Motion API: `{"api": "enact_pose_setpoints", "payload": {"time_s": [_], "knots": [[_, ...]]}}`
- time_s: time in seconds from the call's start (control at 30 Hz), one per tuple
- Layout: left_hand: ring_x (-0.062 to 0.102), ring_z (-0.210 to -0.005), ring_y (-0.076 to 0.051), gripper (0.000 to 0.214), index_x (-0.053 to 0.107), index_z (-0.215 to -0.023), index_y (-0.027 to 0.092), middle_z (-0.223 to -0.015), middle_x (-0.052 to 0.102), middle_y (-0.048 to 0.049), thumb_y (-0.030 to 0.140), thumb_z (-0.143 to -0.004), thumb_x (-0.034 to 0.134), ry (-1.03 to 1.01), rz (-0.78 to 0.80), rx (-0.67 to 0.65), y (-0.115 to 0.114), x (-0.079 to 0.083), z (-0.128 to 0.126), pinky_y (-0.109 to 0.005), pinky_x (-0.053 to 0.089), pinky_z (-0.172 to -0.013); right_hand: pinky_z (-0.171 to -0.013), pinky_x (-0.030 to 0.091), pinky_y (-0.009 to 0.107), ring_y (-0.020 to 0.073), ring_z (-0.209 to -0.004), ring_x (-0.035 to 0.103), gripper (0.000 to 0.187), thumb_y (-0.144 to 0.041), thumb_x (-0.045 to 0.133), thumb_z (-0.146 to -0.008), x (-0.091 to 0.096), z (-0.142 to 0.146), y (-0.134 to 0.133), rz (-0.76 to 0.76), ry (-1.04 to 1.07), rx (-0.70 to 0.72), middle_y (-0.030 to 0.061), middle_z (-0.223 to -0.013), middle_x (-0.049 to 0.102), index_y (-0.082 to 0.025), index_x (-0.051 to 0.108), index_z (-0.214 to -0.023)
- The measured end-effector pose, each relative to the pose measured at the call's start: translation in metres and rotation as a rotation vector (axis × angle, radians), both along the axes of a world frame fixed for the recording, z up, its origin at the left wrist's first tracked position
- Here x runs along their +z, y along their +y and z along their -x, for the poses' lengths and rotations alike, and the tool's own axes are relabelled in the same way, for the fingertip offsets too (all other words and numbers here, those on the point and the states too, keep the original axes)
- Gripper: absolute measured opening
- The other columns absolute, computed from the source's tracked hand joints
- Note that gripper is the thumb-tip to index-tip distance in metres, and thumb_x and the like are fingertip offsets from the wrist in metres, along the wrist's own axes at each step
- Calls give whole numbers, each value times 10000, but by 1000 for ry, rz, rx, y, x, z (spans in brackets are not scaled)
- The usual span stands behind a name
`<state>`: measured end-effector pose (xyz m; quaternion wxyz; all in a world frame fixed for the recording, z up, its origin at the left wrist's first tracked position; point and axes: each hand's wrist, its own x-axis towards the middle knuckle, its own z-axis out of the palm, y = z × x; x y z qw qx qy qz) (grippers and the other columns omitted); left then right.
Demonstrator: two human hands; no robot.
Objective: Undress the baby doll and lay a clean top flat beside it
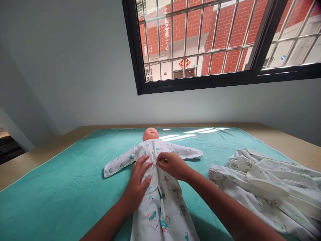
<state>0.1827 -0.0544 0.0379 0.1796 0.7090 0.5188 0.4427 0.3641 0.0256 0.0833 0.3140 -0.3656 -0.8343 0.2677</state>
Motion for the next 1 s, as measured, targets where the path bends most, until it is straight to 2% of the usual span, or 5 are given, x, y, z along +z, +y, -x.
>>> {"api": "enact_pose_setpoints", "payload": {"time_s": [0.17,0.43,0.63,0.87,1.0], "knots": [[200,-1455,-227,436,559,-1323,346,-1538,294,-6,208,-930,429,41,61,-12,1,0,2,-523,166,-1210,-627,372,230,129,-678,562,115,-205,587,-800,4,-4,-1,13,-42,68,-17,-744,680,-206,702,-805],[241,-1445,-269,386,595,-1265,306,-1525,317,-26,218,-915,459,30,15,30,3,-4,1,-549,195,-1199,-617,306,249,141,-692,566,142,-192,523,-871,-5,8,-13,-204,-126,-156,10,-787,688,-207,658,-831],[255,-1442,-242,313,605,-1202,292,-1507,332,-30,259,-921,471,4,23,48,1,-2,0,-520,213,-1202,-667,356,234,135,-772,576,64,-212,649,-788,1,-4,-7,-180,-106,83,-17,-903,657,-216,646,-851],[264,-1441,-254,356,619,-1242,311,-1515,320,-15,272,-934,445,-16,44,49,0,-3,1,-502,238,-1198,-728,402,242,132,-815,588,36,-201,684,-819,-4,-2,-6,-214,9,60,-21,-919,652,-212,654,-801],[257,-1439,-248,363,608,-1249,336,-1513,312,-1,266,-933,444,-4,33,50,1,-4,2,-507,227,-1201,-728,431,248,140,-772,604,62,-142,684,-791,-3,-2,-3,-93,91,88,-16,-814,680,-198,674,-767]]}}
